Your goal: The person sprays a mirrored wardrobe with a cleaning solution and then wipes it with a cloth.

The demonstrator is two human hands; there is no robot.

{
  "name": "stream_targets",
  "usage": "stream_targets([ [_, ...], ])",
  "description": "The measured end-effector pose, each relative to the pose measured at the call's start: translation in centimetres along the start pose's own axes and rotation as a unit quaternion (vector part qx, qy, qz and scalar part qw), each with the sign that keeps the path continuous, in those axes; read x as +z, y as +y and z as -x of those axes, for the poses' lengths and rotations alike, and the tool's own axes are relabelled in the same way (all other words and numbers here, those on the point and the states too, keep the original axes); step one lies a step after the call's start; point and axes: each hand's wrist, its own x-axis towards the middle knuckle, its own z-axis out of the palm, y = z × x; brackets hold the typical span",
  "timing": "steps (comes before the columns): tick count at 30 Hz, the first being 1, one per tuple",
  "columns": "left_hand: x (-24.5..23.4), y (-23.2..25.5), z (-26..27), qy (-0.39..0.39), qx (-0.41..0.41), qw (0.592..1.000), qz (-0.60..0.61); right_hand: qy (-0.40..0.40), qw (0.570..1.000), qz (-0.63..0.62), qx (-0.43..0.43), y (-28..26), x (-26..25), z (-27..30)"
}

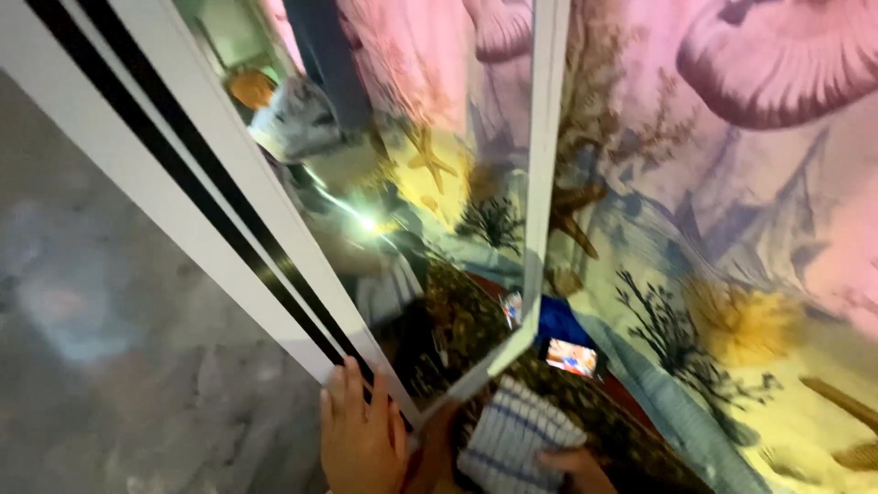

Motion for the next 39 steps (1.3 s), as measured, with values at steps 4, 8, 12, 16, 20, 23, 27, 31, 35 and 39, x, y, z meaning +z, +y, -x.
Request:
stream_targets([
  [4, 2.5, 2.3, 5.5, -0.251, -0.136, 0.95, 0.126, 0.041, 0.988, -0.139, 0.058, 2.4, -1.2, 3.5],
  [8, 1.7, 6.2, 7.5, -0.184, -0.161, 0.797, 0.553, 0.038, 0.993, -0.063, 0.088, 3.4, -2.1, 4.3],
  [12, 1.5, 8.2, 10.7, -0.059, -0.106, 0.752, 0.647, 0.056, 0.987, -0.116, 0.098, -8.1, 7.1, 15.6],
  [16, 2.4, 7.7, 14.6, -0.076, -0.427, 0.651, 0.623, 0.072, 0.99, -0.116, 0.043, -9.4, 11.1, 19.9],
  [20, -3.1, 6.9, 13.6, -0.092, -0.535, 0.602, 0.586, 0.024, 0.989, -0.139, 0.033, -4.6, 10.5, 20.2],
  [23, -2.9, 6.0, 15.4, -0.088, -0.551, 0.619, 0.553, -0.028, 0.989, -0.13, 0.062, -2.9, 10.2, 21.0],
  [27, -2.1, 5.8, 17.8, -0.036, -0.55, 0.605, 0.574, -0.122, 0.984, -0.111, 0.062, -3.7, 10.7, 24.5],
  [31, -6.5, 7.4, 18.0, -0.037, -0.56, 0.615, 0.554, -0.121, 0.981, -0.105, 0.107, -3.0, 8.9, 25.8],
  [35, -5.2, 6.0, 20.6, 0.0, -0.485, 0.641, 0.595, -0.253, 0.945, -0.184, 0.09, -2.4, 7.2, 27.6],
  [39, -4.4, 5.0, 21.5, 0.034, -0.452, 0.647, 0.614, -0.31, 0.922, -0.204, 0.112, -0.8, 6.8, 27.3],
])
